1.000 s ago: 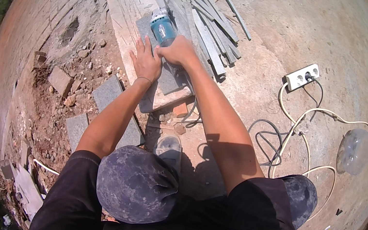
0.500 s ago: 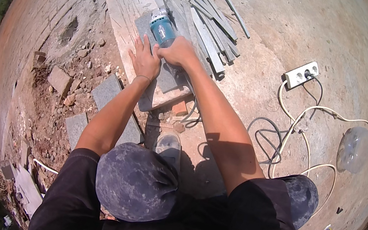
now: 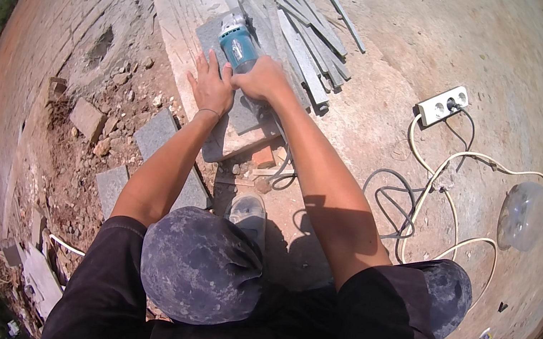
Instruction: The person carries two rectangular tiles to a work area, places them on a wooden plank, and uses an angle grinder to cut each tile in half. The cut pieces are set aside on the ground.
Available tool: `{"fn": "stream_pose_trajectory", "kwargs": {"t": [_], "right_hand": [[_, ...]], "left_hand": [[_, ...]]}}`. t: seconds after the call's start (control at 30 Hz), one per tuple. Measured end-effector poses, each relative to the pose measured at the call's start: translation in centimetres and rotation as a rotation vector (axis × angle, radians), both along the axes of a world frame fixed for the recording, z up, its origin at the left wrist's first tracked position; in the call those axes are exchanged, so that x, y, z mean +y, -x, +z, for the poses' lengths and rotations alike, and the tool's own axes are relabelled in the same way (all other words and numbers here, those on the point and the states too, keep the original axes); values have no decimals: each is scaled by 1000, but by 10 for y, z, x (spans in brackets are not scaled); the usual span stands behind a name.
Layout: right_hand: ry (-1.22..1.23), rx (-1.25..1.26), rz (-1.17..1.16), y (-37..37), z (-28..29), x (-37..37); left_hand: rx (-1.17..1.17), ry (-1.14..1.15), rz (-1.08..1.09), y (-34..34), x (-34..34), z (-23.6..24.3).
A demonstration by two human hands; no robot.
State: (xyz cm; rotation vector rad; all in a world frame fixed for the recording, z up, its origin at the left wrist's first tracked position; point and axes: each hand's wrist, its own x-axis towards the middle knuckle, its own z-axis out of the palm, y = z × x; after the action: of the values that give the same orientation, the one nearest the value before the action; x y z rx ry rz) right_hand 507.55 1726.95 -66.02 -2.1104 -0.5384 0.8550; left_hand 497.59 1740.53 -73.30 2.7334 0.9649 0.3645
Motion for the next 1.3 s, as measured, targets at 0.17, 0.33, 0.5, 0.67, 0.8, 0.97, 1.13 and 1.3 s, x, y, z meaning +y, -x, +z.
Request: {"fn": "stream_pose_trajectory", "kwargs": {"t": [0.17, 0.33, 0.5, 0.67, 0.8, 0.97, 1.13, 1.3], "right_hand": [[-9, 21, -1, 0, -1, -2], [6, 13, 14, 0, -2, -3], [8, 5, 9, 2, -2, -5], [-3, 27, 16, 5, -2, -8], [-26, -17, -48, 7, -10, -9], [-44, -43, -113, 13, -11, -10], [-43, -48, -90, 15, -7, -17], [7, 37, -10, 14, -2, -22]], "left_hand": [[3, 4, 0, -1, 0, 1], [2, 6, 5, -1, 0, 0], [-10, -8, 4, -2, 2, -2], [-7, -3, 13, 0, 0, 1], [-10, 5, 12, -3, -3, 2], [-7, -26, 13, -1, 0, 0], [-3, -44, 12, -3, 1, -3], [1, -40, 19, -3, 2, -2]]}}
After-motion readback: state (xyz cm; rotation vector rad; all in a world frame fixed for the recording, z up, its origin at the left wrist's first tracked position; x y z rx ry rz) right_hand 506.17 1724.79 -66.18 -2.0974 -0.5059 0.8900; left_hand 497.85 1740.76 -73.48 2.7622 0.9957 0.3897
